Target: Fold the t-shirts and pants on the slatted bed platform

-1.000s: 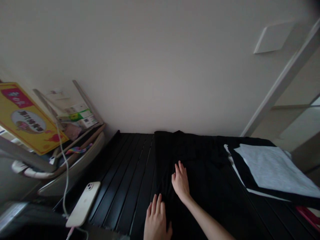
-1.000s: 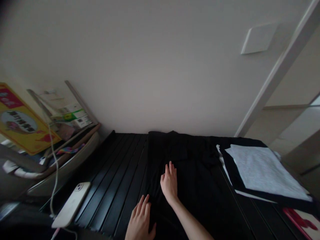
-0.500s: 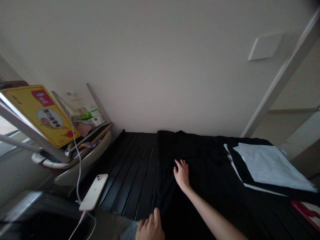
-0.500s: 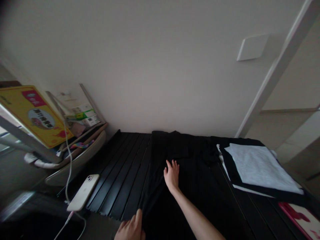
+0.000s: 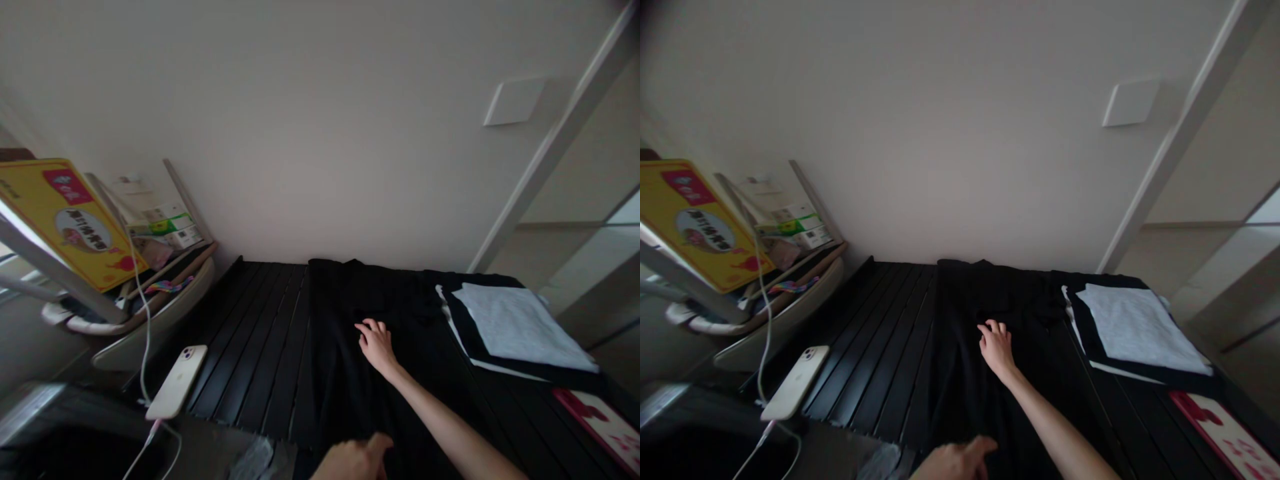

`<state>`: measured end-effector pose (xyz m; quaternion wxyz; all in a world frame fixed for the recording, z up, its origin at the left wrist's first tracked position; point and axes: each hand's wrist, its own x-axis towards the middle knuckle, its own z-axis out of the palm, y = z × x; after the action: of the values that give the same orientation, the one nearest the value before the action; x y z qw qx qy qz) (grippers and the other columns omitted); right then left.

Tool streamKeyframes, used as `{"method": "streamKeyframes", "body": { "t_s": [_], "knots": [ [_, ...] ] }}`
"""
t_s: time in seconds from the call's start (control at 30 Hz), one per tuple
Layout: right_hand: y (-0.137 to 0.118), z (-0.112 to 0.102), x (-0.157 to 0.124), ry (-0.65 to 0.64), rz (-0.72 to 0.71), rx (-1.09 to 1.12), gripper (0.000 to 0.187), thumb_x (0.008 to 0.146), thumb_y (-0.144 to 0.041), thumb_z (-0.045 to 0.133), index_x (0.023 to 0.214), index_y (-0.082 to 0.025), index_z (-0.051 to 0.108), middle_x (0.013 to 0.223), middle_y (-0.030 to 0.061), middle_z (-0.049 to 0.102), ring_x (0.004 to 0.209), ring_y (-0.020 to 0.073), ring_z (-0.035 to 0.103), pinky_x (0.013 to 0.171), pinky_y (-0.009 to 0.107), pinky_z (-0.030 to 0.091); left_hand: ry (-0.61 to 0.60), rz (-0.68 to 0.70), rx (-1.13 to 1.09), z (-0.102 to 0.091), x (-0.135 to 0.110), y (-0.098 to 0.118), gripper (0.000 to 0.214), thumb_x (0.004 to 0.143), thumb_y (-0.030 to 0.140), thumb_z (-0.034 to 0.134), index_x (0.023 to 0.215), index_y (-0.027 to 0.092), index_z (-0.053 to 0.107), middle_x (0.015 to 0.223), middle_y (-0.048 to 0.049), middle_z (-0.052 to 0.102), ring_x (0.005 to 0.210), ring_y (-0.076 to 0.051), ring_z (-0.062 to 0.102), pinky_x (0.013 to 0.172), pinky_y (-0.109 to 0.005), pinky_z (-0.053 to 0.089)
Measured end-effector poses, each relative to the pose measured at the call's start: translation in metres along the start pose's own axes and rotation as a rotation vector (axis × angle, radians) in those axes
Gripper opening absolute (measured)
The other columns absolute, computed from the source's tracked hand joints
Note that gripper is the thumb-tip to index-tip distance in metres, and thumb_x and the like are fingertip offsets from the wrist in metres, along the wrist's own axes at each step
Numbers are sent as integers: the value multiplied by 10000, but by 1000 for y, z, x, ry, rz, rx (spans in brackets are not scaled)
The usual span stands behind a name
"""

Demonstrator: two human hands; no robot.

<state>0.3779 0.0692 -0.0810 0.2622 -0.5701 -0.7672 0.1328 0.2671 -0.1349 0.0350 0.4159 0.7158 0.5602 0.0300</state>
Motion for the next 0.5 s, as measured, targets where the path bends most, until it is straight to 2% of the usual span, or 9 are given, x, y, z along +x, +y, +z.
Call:
{"method": "streamKeyframes", "body": {
  "t_s": [0.1,0.13,0.17,0.23,0.33,0.4,0.5],
  "knots": [
    [0,0,6,26,32,-46,375,861,-240,437,1166,-243,654,1310,113,515,1135,291,479,913,452,420,409,-47,121,-1,26,-18,473,882,220,438,1351,225,489,1357,-78,560,1250,-245,511,1057,-386,409],
    [2,0,10,52,56,-68,407,879,-265,418,1236,-228,610,1377,132,458,1173,306,456,927,466,407,525,-88,191,2,34,-27,492,898,233,410,1388,220,457,1445,-78,467,1335,-271,412,1112,-442,341],
    [5,0,16,81,85,-100,447,896,-293,398,1309,-216,549,1441,151,387,1219,326,424,945,486,388,589,-126,263,7,41,-37,527,901,268,419,1426,224,412,1505,-69,378,1388,-307,317,1137,-506,287],
    [15,1,27,103,154,-185,516,922,-365,362,1409,-209,435,1522,177,264,1308,364,342,989,541,330,639,-146,361,22,51,-58,622,879,344,476,1476,266,318,1561,-28,250,1425,-357,196,1143,-589,228],
    [36,5,40,-5,216,-277,582,935,-486,306,1448,-221,378,1543,184,244,1381,381,251,1049,609,199,623,-126,429,43,52,-85,754,818,424,564,1491,350,232,1576,25,169,1425,-402,142,1131,-634,218],
    [48,9,44,-78,225,-300,628,932,-540,272,1466,-217,344,1543,175,261,1405,365,217,1080,609,127,640,-128,465,52,47,-101,814,771,460,614,1489,350,246,1572,10,177,1412,-427,173,1114,-633,252],
    [56,13,45,-111,261,-332,700,929,-561,238,1498,-153,250,1565,152,213,1436,324,144,1120,561,81,789,-70,564,58,36,-123,852,745,479,636,1487,230,299,1535,-89,302,1367,-398,322,1058,-539,386]
  ]
}}
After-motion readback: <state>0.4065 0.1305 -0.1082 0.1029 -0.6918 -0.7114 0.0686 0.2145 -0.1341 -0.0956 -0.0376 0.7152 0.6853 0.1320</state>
